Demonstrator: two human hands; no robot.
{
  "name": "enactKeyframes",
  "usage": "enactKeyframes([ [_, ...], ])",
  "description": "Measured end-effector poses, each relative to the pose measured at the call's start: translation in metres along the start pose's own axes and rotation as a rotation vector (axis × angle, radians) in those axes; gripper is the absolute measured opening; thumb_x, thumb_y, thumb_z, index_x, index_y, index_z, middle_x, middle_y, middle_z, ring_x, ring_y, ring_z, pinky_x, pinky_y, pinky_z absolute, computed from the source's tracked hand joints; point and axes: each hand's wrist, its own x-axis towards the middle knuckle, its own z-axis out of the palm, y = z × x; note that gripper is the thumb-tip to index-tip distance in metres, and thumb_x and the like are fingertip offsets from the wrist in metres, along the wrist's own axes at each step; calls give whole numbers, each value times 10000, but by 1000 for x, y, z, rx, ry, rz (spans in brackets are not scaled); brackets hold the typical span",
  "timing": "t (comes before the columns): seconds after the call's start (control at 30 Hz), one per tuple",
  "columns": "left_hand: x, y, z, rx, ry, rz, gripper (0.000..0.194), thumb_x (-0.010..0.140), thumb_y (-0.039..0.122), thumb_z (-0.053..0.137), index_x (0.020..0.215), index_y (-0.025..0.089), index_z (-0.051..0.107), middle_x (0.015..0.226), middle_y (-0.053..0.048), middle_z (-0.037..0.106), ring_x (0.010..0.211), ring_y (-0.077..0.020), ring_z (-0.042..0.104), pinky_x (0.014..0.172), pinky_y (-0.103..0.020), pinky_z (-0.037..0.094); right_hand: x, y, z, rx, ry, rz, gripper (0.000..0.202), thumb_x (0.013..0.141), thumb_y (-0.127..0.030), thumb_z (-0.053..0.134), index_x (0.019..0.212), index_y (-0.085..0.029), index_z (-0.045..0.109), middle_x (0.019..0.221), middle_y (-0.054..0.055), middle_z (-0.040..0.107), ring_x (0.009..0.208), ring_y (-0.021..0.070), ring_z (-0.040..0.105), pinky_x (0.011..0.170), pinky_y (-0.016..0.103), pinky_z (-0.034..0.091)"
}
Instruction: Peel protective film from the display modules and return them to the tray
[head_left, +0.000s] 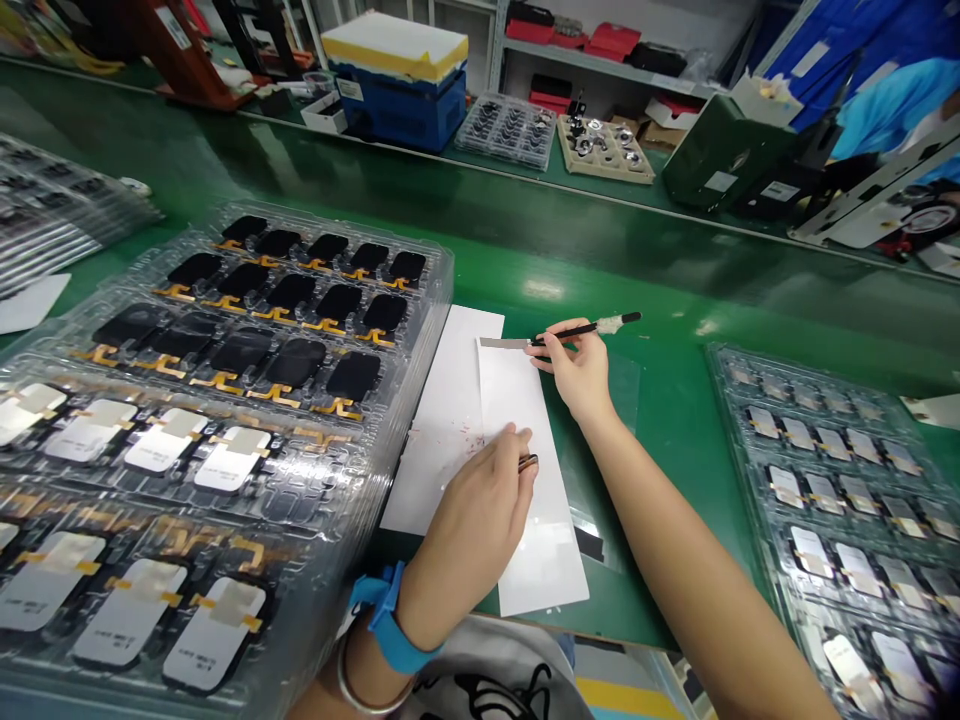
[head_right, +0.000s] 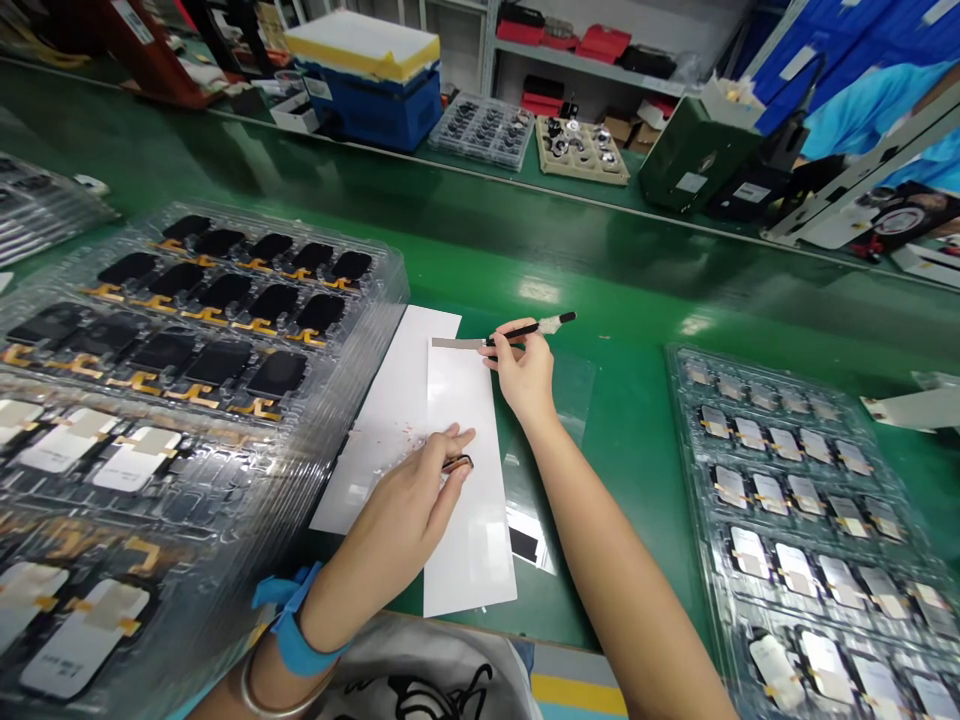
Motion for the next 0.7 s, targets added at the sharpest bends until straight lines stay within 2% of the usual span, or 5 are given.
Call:
enactKeyframes([
  [0.4, 1, 0, -1, 19, 12, 12, 154, 1032, 185, 371, 1171, 173, 434, 1354, -211, 603, 1286, -304, 573, 990, -522, 545, -1, -1, 1, -26, -10, -7, 411, 781, -540, 702, 911, -194, 523, 888, 43, 642, 696, 167, 721, 645, 274, 631],
  [0.7, 1, 0, -1, 18, 11, 13, 157, 1030, 176, 377, 1174, 160, 438, 1358, -220, 598, 1314, -308, 549, 998, -519, 539, 0, 1, 1, -34, -20, -14, 417, 765, -553, 711, 891, -190, 548, 875, 36, 654, 678, 150, 712, 645, 262, 628],
])
